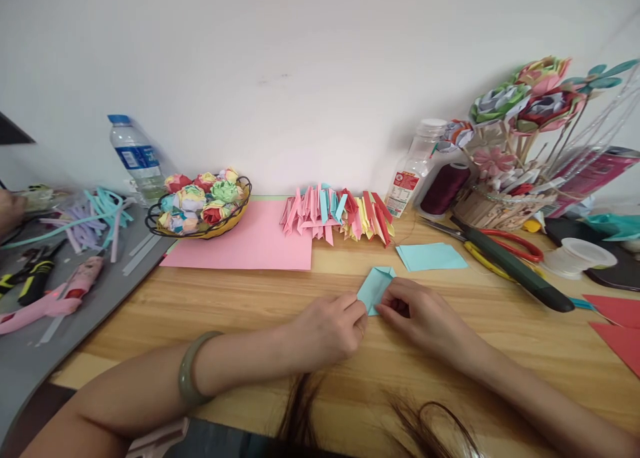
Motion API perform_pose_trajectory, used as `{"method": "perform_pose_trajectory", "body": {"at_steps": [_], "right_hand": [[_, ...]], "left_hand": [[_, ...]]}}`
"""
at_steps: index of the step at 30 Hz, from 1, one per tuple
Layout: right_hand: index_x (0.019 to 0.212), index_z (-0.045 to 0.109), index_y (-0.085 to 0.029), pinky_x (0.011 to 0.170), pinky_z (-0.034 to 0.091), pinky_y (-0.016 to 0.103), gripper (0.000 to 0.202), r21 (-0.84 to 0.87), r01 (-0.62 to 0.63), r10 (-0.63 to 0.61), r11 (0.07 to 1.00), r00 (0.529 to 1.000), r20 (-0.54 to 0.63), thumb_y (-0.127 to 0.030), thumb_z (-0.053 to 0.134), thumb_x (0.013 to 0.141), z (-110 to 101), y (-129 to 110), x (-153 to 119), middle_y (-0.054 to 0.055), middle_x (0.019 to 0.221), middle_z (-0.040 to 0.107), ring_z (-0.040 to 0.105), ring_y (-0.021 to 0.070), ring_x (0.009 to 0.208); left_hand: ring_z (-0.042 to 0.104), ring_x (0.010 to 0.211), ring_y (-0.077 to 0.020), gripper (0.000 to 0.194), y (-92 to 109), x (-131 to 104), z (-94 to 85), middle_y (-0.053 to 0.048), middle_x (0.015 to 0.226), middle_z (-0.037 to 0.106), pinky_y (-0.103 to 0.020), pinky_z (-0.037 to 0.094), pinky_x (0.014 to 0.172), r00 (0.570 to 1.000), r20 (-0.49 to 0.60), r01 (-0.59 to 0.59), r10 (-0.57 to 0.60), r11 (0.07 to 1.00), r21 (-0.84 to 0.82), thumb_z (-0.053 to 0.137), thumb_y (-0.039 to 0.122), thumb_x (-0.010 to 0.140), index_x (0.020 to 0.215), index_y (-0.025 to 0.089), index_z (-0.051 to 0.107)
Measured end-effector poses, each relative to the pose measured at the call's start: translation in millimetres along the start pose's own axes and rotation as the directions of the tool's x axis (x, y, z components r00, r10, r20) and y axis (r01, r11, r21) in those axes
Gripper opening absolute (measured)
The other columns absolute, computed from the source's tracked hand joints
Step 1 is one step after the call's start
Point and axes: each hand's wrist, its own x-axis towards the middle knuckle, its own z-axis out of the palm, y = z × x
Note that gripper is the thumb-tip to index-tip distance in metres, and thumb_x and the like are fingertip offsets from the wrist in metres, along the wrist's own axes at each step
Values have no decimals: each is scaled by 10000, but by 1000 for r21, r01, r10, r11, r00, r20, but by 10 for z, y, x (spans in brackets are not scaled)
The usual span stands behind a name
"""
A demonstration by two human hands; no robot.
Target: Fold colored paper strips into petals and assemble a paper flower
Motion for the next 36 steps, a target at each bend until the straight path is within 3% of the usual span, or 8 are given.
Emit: {"method": "perform_pose_trajectory", "body": {"at_steps": [10,16,21,25,29,33,36], "right_hand": [[657,481,-186,558,363,251,147,-38,10,-11,999,1000,-15,-210,463,801,28,8,-1,20,690,539,482,133,614],[659,476,-188,567,368,254,149,-53,33,-34,998,999,-28,-212,459,804,37,24,-12,21,686,536,482,136,620],[669,482,-185,586,376,259,144,-68,44,-46,997,999,-19,-203,458,810,48,26,-11,24,697,540,491,140,636],[706,487,-181,593,386,264,121,-80,49,-50,996,999,-6,-198,454,822,31,43,-20,27,721,533,487,142,647],[859,549,-172,618,404,267,161,-107,209,-205,972,978,42,-168,388,861,-80,89,-50,55,819,542,504,147,711],[992,609,-193,671,404,308,289,-197,456,-437,868,889,135,-143,355,863,-164,42,-79,75,830,561,507,174,768],[984,621,-176,685,407,321,271,-241,456,-436,857,890,135,-167,386,850,-133,-68,-104,80,808,565,505,185,766]], "left_hand": [[507,723,-151,192,-1,2,-22,-54,751,519,-255,451,585,998,42,42,-41,999,-27,354,114,875,805,104,532],[519,746,-149,232,-2,-16,7,-51,765,539,-259,457,618,999,-4,45,-45,999,-21,332,149,900,1034,93,513],[506,737,-147,193,28,-5,40,-41,780,518,-252,427,592,995,31,98,-97,993,-60,353,173,898,872,122,537],[497,748,-144,209,45,7,39,-37,808,528,-255,425,620,981,100,178,-164,972,-152,338,190,909,849,122,526],[492,769,-137,239,-10,7,41,-36,832,531,-255,425,660,973,138,210,-186,960,-185,313,219,924,868,129,527],[488,828,-158,192,-126,-6,32,-52,864,535,-277,430,684,985,94,151,-144,986,-70,362,203,908,932,132,539],[479,848,-168,184,-168,-11,18,-65,881,545,-288,440,692,988,84,131,-127,991,-36,392,194,895,972,120,542]]}}
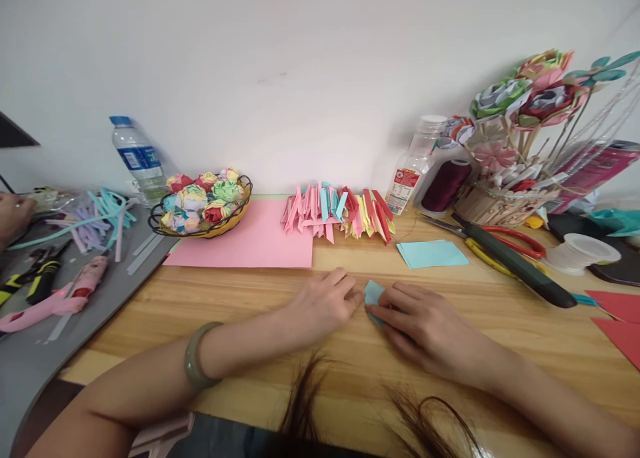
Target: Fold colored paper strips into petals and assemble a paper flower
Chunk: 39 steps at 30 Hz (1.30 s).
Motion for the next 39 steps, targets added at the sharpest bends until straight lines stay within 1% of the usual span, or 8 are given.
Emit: {"method": "perform_pose_trajectory", "body": {"at_steps": [3,6,10,18,27,30,33,39], "right_hand": [[991,623,-177,648,407,296,272,2,-81,81,997,997,-10,-206,380,871,33,-84,17,73,794,563,516,170,728],[836,643,-183,594,402,260,295,105,-176,180,979,983,-24,-243,359,894,60,-61,2,51,740,554,522,139,663],[828,614,-182,603,415,268,226,192,-379,406,905,905,-128,-286,418,871,86,78,-12,50,788,578,541,144,671],[760,588,-193,534,391,257,136,290,-569,600,770,799,-25,-284,494,794,130,149,66,17,686,612,545,147,603],[903,590,-190,554,417,250,168,483,-517,596,706,803,-11,-256,513,769,194,161,71,-7,664,612,546,136,587],[815,613,-185,566,418,264,119,366,-513,573,776,817,-68,-214,503,780,186,110,82,14,680,612,547,147,606],[758,616,-168,606,429,289,158,185,-417,447,890,878,-171,-180,470,818,190,65,65,53,727,600,547,177,690],[924,619,-159,663,462,306,199,-33,-170,157,985,957,-242,-152,429,865,206,104,16,82,818,603,534,192,786]], "left_hand": [[475,865,-163,188,16,2,5,-60,918,561,-289,446,737,1000,-21,-18,16,998,-66,402,196,892,966,122,557],[484,867,-157,204,35,10,19,-44,940,581,-284,449,747,999,-34,-12,8,993,-122,388,199,899,939,135,577],[491,893,-146,251,-6,21,28,-46,967,611,-269,448,769,997,-42,-75,69,986,-151,342,183,915,968,125,580],[457,1024,-188,283,-86,22,55,-57,1120,598,-332,409,880,982,-103,-169,157,979,-115,374,136,883,1114,93,532],[486,981,-214,257,19,74,-75,-103,1007,610,-372,385,892,985,-48,-166,166,986,8,376,138,872,1001,61,586],[485,989,-216,256,-5,75,-69,-97,963,619,-382,369,917,983,-72,-173,171,985,-20,384,138,864,1006,75,588],[477,1013,-204,248,-57,66,-26,-69,960,635,-370,353,941,977,-124,-184,174,980,-76,395,127,860,1007,104,594],[456,1068,-199,248,-125,65,27,-26,966,649,-369,334,969,973,-142,-194,181,977,-86,377,161,896,982,142,608]]}}
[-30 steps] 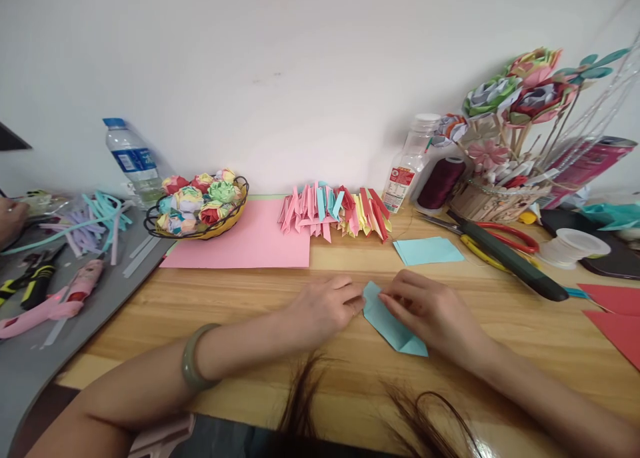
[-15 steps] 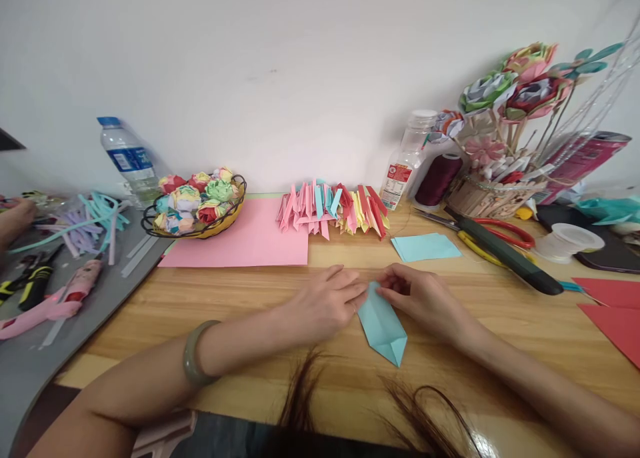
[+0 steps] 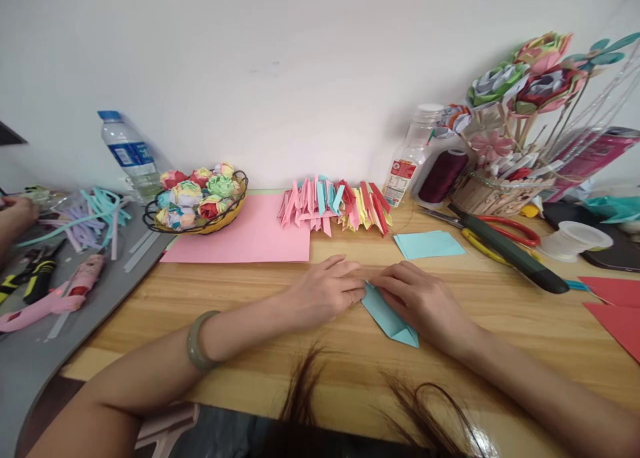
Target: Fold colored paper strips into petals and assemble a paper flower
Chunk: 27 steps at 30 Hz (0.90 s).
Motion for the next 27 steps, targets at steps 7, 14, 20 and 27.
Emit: {"method": "perform_pose_trajectory", "body": {"at_steps": [7,14,20,27], "right_hand": [[921,623,-139,646,468,300,188,-32,116,-116,993,993,10,-127,447,856,-10,47,10,83,819,584,507,189,788],[914,617,-128,652,455,302,169,-49,163,-162,985,986,31,-135,457,859,0,51,8,78,831,572,494,181,777],[907,619,-127,658,450,318,171,-109,197,-192,974,980,51,-132,455,860,-26,45,13,82,832,570,490,189,772],[918,622,-127,660,447,324,199,-99,191,-185,977,980,69,-129,429,869,-19,43,6,82,822,565,485,189,769]], "left_hand": [[447,1129,-193,247,-25,13,34,-36,1058,622,-378,359,968,1000,3,-2,2,1000,30,390,214,905,1004,163,610],[431,1186,-221,270,-63,-25,49,-10,1111,623,-433,343,987,999,-5,-34,34,998,46,383,215,907,1060,195,605],[480,1146,-215,287,-58,-6,29,15,1108,627,-421,378,966,997,-54,-59,63,995,79,355,208,916,1017,187,623],[490,1141,-196,269,-36,-8,20,-4,1120,621,-421,393,956,993,-82,-80,90,990,119,367,193,912,1004,175,620]]}}
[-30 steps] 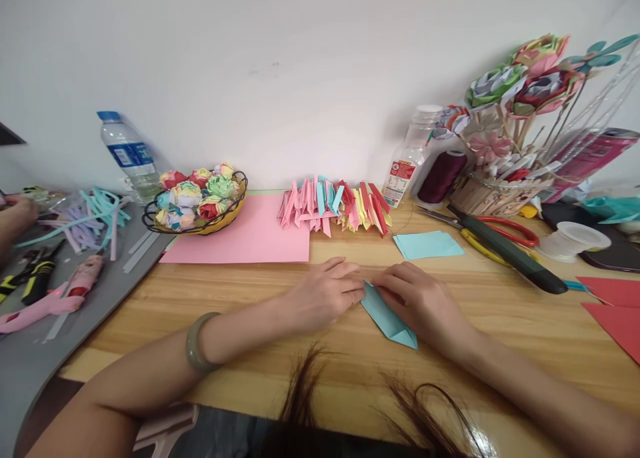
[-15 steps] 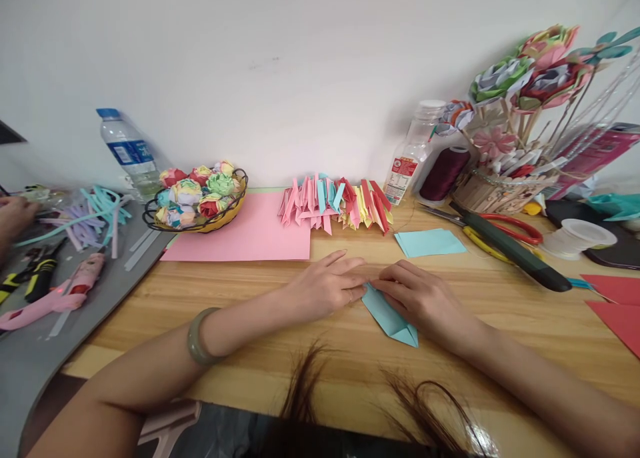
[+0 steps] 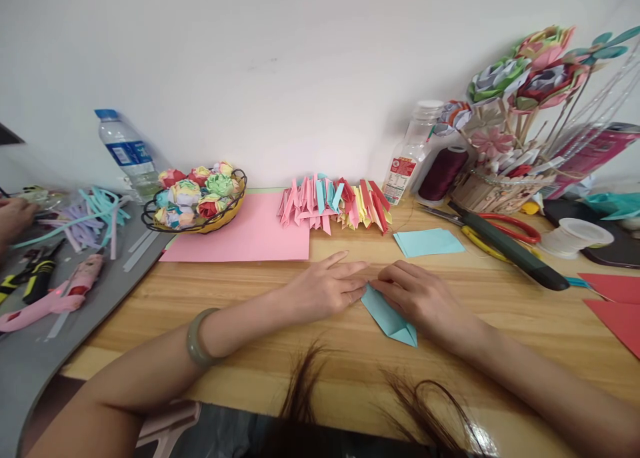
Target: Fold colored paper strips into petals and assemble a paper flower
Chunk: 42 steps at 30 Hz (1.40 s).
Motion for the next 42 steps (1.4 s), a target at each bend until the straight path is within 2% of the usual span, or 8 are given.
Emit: {"method": "perform_pose_trajectory", "body": {"at_steps": [7,12,15,18,23,31,38,42], "right_hand": [[984,634,-180,718,440,364,260,163,-70,51,984,992,115,-137,409,860,-182,37,21,99,893,570,495,208,857],[917,654,-246,696,408,377,253,150,-112,77,982,971,224,-177,417,861,-378,189,-26,72,895,603,507,210,820],[791,647,-215,683,394,365,238,37,-198,190,979,968,164,-148,422,828,-412,302,-78,64,851,620,530,211,779],[851,606,-205,641,398,316,179,76,-311,295,947,941,166,-156,442,801,-414,329,-102,48,856,616,552,188,740],[867,555,-206,629,419,276,116,295,-322,236,900,927,293,-189,486,775,-412,237,-53,25,844,595,554,162,727],[869,550,-184,661,439,312,113,337,-291,223,895,948,226,-232,453,838,-202,288,-29,59,833,576,539,173,737],[911,545,-189,646,442,293,137,372,-262,177,890,953,246,-288,511,823,-181,323,-61,53,877,560,532,157,731],[911,552,-189,674,442,305,119,318,-205,145,926,969,201,-255,487,836,-194,310,-50,59,874,566,532,168,766]], "left_hand": [[491,1128,-211,229,13,12,-28,-31,1072,644,-423,393,959,998,58,0,0,1000,14,425,187,887,1010,137,612],[523,1068,-208,214,22,-12,-10,-41,978,672,-436,378,970,999,43,-11,9,999,32,440,167,872,981,130,620],[543,1006,-197,194,61,-17,-30,-57,894,681,-442,340,1002,1000,-1,14,-14,997,81,451,153,854,878,120,641],[539,982,-189,184,100,-3,-60,-52,831,665,-438,325,1009,998,10,65,-67,992,111,468,155,840,760,132,633],[548,879,-165,232,82,21,-43,-26,733,621,-373,393,922,994,-33,109,-107,993,51,468,204,854,685,141,613],[520,894,-181,280,42,37,-9,-53,743,598,-327,426,817,990,45,136,-135,991,-15,436,312,877,736,128,594],[524,810,-163,206,56,56,68,-33,674,574,-307,422,755,996,43,73,-77,993,89,440,111,839,665,142,547],[531,776,-153,215,43,60,77,-30,663,586,-269,437,695,982,-12,189,-188,982,28,429,134,833,668,138,567]]}}
